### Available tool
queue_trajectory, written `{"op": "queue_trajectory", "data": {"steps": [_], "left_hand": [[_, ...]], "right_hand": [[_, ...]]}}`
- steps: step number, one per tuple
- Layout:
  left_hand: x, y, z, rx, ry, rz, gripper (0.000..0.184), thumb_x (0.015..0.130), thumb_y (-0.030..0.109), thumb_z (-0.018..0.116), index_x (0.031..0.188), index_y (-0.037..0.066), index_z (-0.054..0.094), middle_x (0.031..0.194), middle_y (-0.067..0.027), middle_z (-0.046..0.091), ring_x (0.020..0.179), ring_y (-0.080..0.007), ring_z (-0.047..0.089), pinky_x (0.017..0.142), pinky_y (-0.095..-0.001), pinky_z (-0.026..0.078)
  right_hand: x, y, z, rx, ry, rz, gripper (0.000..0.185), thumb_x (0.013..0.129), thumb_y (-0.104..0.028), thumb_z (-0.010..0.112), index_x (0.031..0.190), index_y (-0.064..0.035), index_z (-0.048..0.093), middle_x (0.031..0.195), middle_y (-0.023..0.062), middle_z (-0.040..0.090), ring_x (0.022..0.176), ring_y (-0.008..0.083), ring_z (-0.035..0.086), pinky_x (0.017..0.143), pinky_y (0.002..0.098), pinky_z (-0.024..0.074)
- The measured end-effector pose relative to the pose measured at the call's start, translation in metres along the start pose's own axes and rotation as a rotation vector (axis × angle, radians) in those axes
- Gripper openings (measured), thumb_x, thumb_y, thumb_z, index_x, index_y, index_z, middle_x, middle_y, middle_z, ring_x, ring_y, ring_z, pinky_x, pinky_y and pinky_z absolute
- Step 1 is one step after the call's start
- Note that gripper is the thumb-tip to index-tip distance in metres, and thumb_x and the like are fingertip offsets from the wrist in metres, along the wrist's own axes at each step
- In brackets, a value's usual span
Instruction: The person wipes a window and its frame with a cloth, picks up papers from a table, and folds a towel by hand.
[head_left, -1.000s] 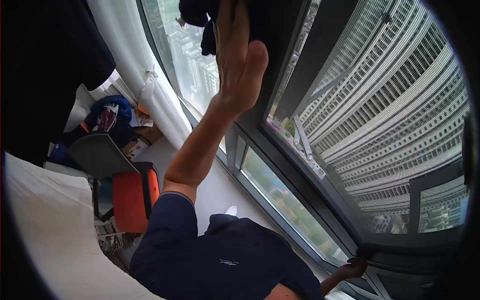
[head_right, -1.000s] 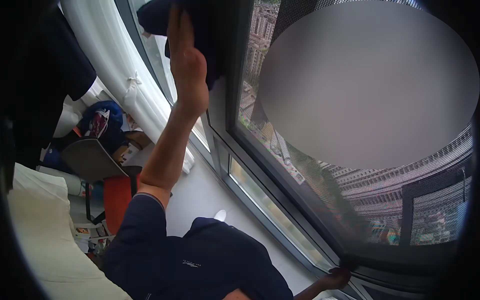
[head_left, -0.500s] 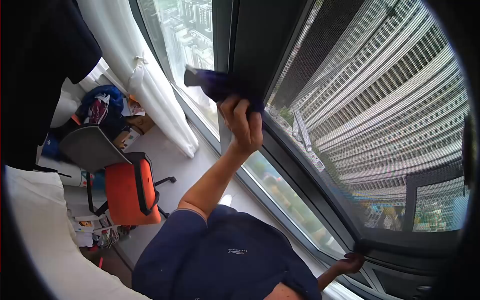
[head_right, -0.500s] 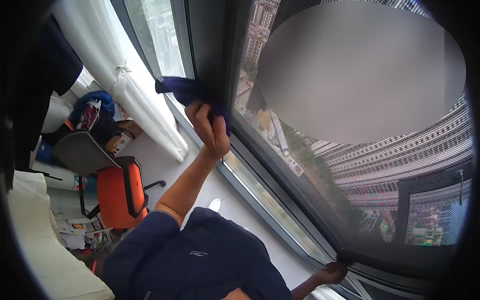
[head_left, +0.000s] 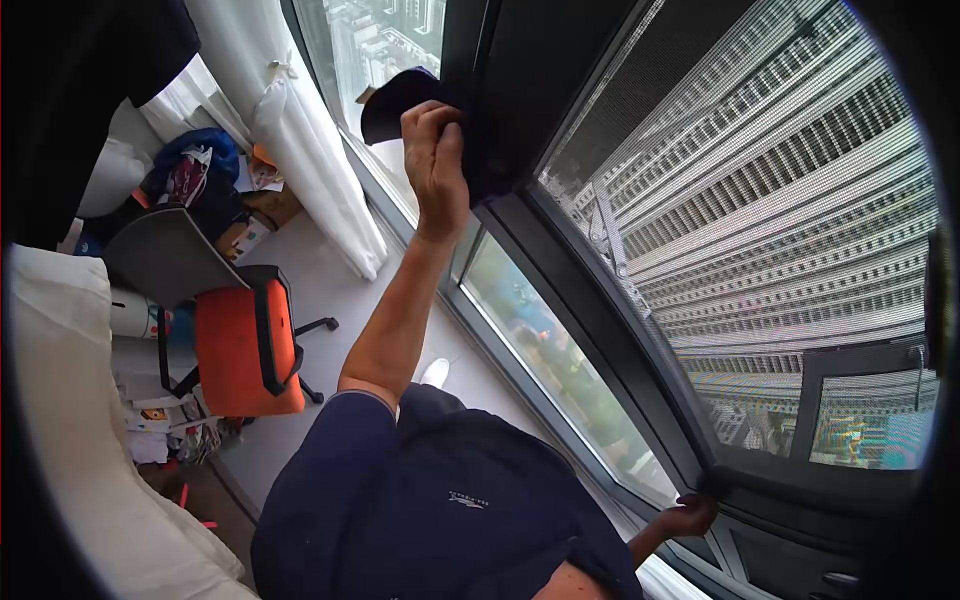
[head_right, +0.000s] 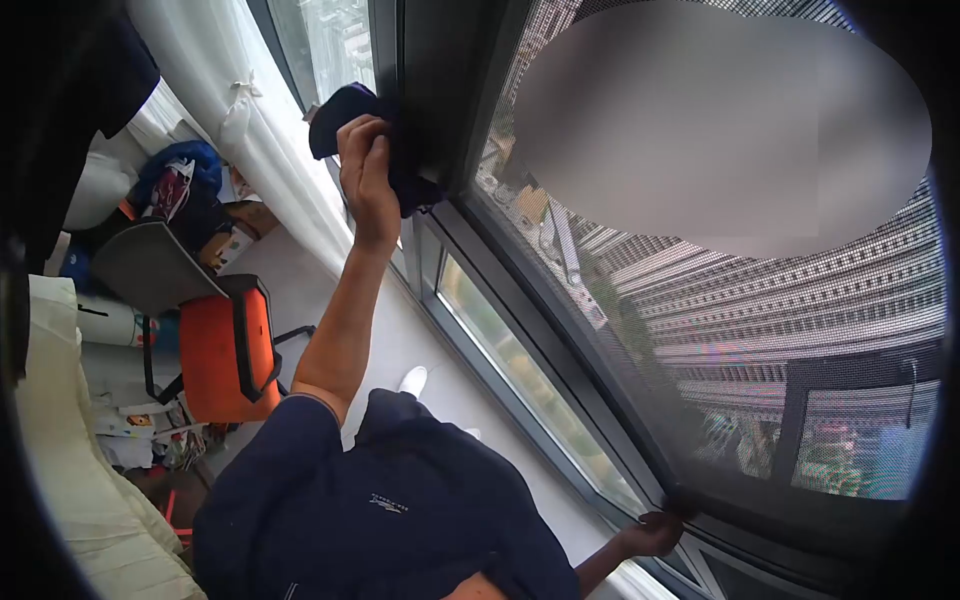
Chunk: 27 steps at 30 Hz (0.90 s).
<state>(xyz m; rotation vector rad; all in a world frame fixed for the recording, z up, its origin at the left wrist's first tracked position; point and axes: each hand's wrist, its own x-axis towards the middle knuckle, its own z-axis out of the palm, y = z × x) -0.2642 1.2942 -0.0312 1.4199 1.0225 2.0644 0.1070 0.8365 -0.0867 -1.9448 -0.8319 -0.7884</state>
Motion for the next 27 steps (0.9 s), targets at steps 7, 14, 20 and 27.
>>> {"op": "queue_trajectory", "data": {"steps": [7, 14, 20, 27], "left_hand": [[-0.105, -0.136, -0.016, 0.123, 0.158, -0.265, 0.028, 0.101, 0.028, 0.047, 0.106, 0.001, 0.048, 0.105, -0.0129, 0.043, 0.102, -0.0251, 0.044, 0.096, -0.0359, 0.034], [-0.131, -0.095, -0.012, 0.114, 0.092, -0.275, 0.018, 0.089, 0.011, 0.055, 0.102, 0.0, 0.05, 0.103, -0.0138, 0.044, 0.096, -0.0278, 0.048, 0.091, -0.0377, 0.039], [-0.175, -0.163, -0.016, 0.464, 0.064, -0.11, 0.016, 0.081, 0.006, 0.061, 0.093, 0.002, 0.052, 0.101, -0.0171, 0.047, 0.097, -0.0341, 0.051, 0.085, -0.0428, 0.043], [-0.199, -0.224, -0.042, 0.353, 0.114, -0.522, 0.012, 0.078, 0.005, 0.063, 0.087, 0.0, 0.056, 0.093, -0.0134, 0.055, 0.085, -0.0312, 0.055, 0.08, -0.0389, 0.046]], "right_hand": [[-0.006, 0.005, 0.006, -0.032, 0.046, 0.072, 0.041, 0.085, -0.021, 0.045, 0.045, -0.0084, 0.046, 0.053, 0.0049, 0.047, 0.05, 0.0175, 0.046, 0.052, 0.0333, 0.0396], [0.003, -0.004, 0.001, -0.102, -0.026, -0.096, 0.045, 0.085, -0.022, 0.043, 0.041, -0.0136, 0.044, 0.049, 0.0017, 0.045, 0.05, 0.0184, 0.046, 0.054, 0.0344, 0.0401], [0.0, 0.003, -0.002, -0.059, -0.002, -0.128, 0.034, 0.078, -0.015, 0.046, 0.045, -0.013, 0.046, 0.053, 0.0025, 0.044, 0.053, 0.0203, 0.047, 0.051, 0.0342, 0.0376], [0.003, 0.0, 0.001, -0.105, -0.032, -0.226, 0.023, 0.072, -0.008, 0.049, 0.05, -0.0123, 0.047, 0.057, 0.0029, 0.044, 0.052, 0.0203, 0.047, 0.047, 0.0338, 0.033]]}}
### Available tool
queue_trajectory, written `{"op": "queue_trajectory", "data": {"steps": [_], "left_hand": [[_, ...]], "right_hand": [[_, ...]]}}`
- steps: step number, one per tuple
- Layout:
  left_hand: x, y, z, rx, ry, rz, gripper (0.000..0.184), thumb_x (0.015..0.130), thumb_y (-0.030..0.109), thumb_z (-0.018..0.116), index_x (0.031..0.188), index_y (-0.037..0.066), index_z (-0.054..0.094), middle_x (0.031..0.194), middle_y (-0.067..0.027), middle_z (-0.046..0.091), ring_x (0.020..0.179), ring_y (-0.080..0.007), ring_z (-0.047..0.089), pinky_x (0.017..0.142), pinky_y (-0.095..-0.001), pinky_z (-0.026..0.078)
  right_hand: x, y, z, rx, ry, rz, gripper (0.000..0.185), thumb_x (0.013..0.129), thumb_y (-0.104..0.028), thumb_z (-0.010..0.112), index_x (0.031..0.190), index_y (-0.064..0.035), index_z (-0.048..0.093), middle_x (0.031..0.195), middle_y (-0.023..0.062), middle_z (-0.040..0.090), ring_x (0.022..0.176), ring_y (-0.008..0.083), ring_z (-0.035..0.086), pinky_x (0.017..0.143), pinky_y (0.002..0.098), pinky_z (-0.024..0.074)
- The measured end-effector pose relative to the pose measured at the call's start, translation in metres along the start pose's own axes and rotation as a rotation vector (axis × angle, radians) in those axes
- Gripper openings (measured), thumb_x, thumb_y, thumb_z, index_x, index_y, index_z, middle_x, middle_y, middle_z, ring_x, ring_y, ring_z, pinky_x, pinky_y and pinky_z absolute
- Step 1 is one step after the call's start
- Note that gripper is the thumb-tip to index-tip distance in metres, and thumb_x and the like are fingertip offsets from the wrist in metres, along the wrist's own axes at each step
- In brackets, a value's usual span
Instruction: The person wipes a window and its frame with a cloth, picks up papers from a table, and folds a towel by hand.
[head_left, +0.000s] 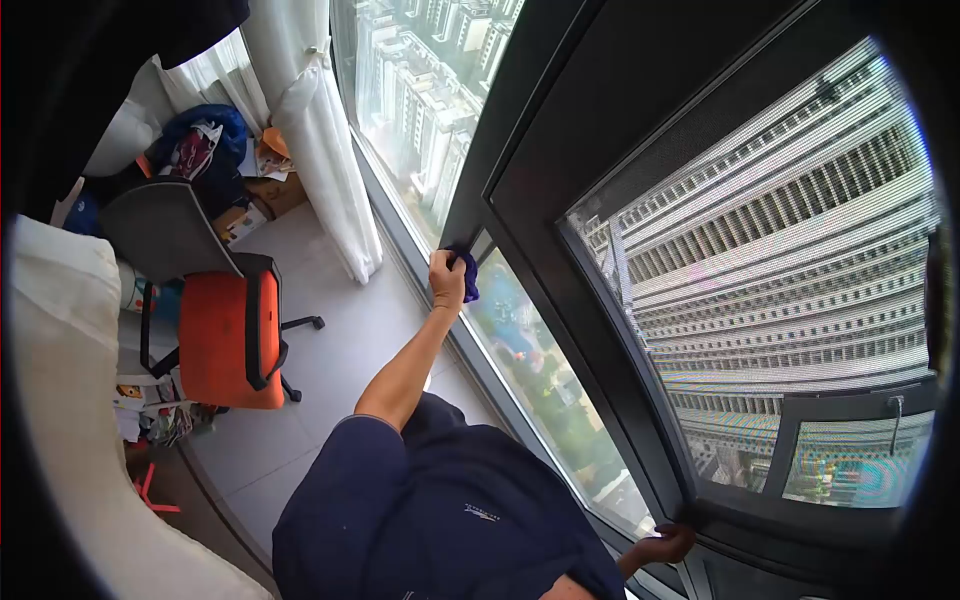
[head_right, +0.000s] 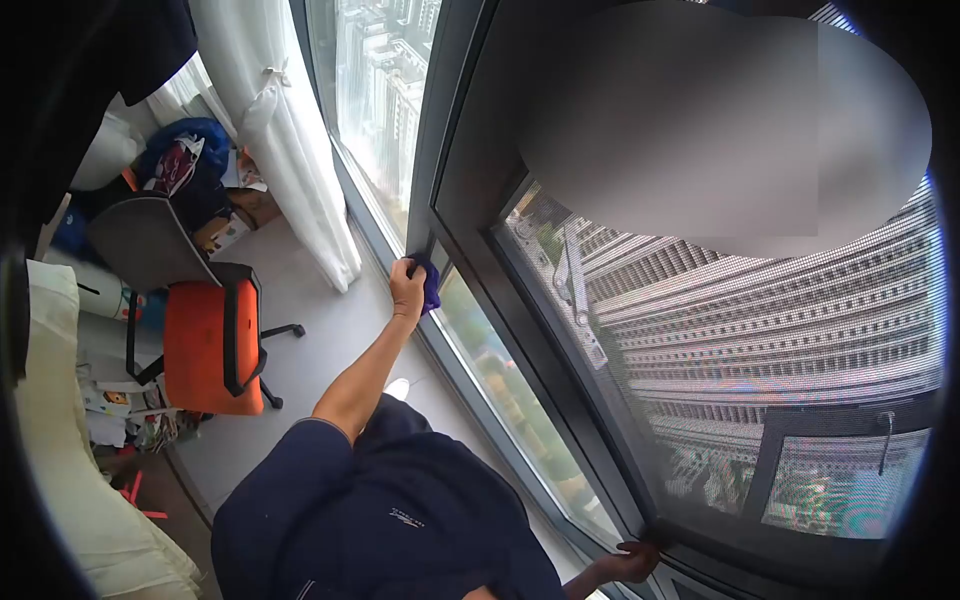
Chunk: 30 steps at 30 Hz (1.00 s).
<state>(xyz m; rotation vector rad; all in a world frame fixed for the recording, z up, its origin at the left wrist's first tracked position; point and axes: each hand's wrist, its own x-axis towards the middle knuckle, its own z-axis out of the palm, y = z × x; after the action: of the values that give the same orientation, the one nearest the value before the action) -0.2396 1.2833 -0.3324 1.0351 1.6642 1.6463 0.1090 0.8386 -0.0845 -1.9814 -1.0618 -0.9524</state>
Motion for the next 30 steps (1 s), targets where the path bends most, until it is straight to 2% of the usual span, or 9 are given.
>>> {"op": "queue_trajectory", "data": {"steps": [2, 5, 10, 14, 19, 21, 23, 26, 30], "left_hand": [[0.004, 0.077, -0.017, -0.128, -0.043, -0.003, 0.011, 0.08, 0.006, 0.062, 0.086, 0.0, 0.056, 0.093, -0.0116, 0.054, 0.086, -0.0286, 0.056, 0.08, -0.0365, 0.045], [0.002, 0.164, -0.023, -0.198, 0.012, 0.328, 0.007, 0.083, 0.004, 0.06, 0.087, -0.001, 0.057, 0.095, -0.0115, 0.053, 0.091, -0.0278, 0.055, 0.082, -0.0344, 0.044], [0.004, 0.051, 0.01, -0.073, 0.168, 0.327, 0.012, 0.092, 0.01, 0.053, 0.096, -0.002, 0.053, 0.097, -0.0128, 0.052, 0.086, -0.0245, 0.053, 0.08, -0.0351, 0.044], [0.021, -0.009, -0.01, -0.409, -0.102, -0.439, 0.014, 0.092, 0.012, 0.053, 0.098, -0.001, 0.055, 0.088, -0.0056, 0.057, 0.077, -0.0138, 0.052, 0.073, -0.0274, 0.044], [0.062, 0.171, -0.043, -0.712, -0.279, -0.146, 0.02, 0.093, 0.014, 0.055, 0.108, 0.001, 0.056, 0.085, -0.0009, 0.056, 0.073, -0.0084, 0.051, 0.069, -0.0215, 0.043], [0.07, 0.267, -0.062, -0.781, -0.39, 0.09, 0.023, 0.094, 0.013, 0.056, 0.113, 0.001, 0.052, 0.094, -0.0052, 0.057, 0.081, -0.0115, 0.052, 0.074, -0.0276, 0.044], [0.086, 0.306, -0.057, -0.465, -0.282, 0.696, 0.021, 0.093, 0.01, 0.054, 0.112, 0.001, 0.05, 0.101, -0.0116, 0.053, 0.088, -0.0187, 0.051, 0.079, -0.0335, 0.043], [0.087, 0.292, -0.032, -0.236, -0.066, 0.959, 0.015, 0.093, 0.009, 0.051, 0.106, 0.001, 0.049, 0.102, -0.0157, 0.048, 0.09, -0.0263, 0.049, 0.082, -0.0369, 0.041], [0.077, 0.178, -0.011, -0.197, 0.063, 0.534, 0.016, 0.096, 0.014, 0.044, 0.102, -0.001, 0.047, 0.097, -0.0158, 0.046, 0.091, -0.0306, 0.049, 0.086, -0.0393, 0.039]], "right_hand": [[-0.001, 0.003, -0.003, -0.005, -0.021, 0.026, 0.023, 0.073, -0.008, 0.049, 0.05, -0.0119, 0.047, 0.058, 0.0031, 0.046, 0.052, 0.0198, 0.047, 0.046, 0.0331, 0.0327], [-0.005, 0.007, -0.008, -0.026, -0.031, 0.103, 0.025, 0.074, -0.01, 0.049, 0.049, -0.0106, 0.049, 0.06, 0.0039, 0.047, 0.053, 0.0197, 0.048, 0.046, 0.032, 0.0339], [-0.005, 0.001, -0.001, -0.086, -0.019, 0.153, 0.03, 0.076, -0.012, 0.047, 0.046, -0.0085, 0.05, 0.062, 0.0056, 0.047, 0.056, 0.0203, 0.051, 0.048, 0.0314, 0.038], [-0.007, 0.003, -0.002, -0.106, 0.014, 0.133, 0.027, 0.073, -0.012, 0.05, 0.046, -0.0083, 0.05, 0.062, 0.0057, 0.048, 0.057, 0.0205, 0.051, 0.049, 0.0317, 0.0397], [-0.005, 0.005, -0.006, -0.23, -0.037, 0.064, 0.023, 0.07, -0.015, 0.053, 0.048, -0.0092, 0.051, 0.061, 0.0053, 0.048, 0.057, 0.0208, 0.052, 0.05, 0.0319, 0.0411], [-0.004, 0.007, -0.006, -0.209, -0.017, 0.042, 0.023, 0.071, -0.015, 0.051, 0.048, -0.0095, 0.052, 0.061, 0.0053, 0.049, 0.058, 0.0201, 0.052, 0.05, 0.0319, 0.0411], [-0.006, 0.012, -0.004, -0.152, 0.006, 0.1, 0.025, 0.072, -0.015, 0.051, 0.048, -0.0096, 0.052, 0.061, 0.0053, 0.049, 0.058, 0.0196, 0.053, 0.05, 0.0316, 0.0411], [-0.009, 0.019, -0.008, -0.108, 0.022, 0.221, 0.027, 0.074, -0.016, 0.05, 0.048, -0.0093, 0.052, 0.061, 0.0055, 0.049, 0.057, 0.019, 0.052, 0.049, 0.0309, 0.0404], [-0.012, 0.023, -0.007, -0.091, 0.051, 0.223, 0.029, 0.076, -0.017, 0.049, 0.048, -0.0087, 0.052, 0.062, 0.0054, 0.05, 0.054, 0.0185, 0.051, 0.047, 0.0296, 0.0383]]}}
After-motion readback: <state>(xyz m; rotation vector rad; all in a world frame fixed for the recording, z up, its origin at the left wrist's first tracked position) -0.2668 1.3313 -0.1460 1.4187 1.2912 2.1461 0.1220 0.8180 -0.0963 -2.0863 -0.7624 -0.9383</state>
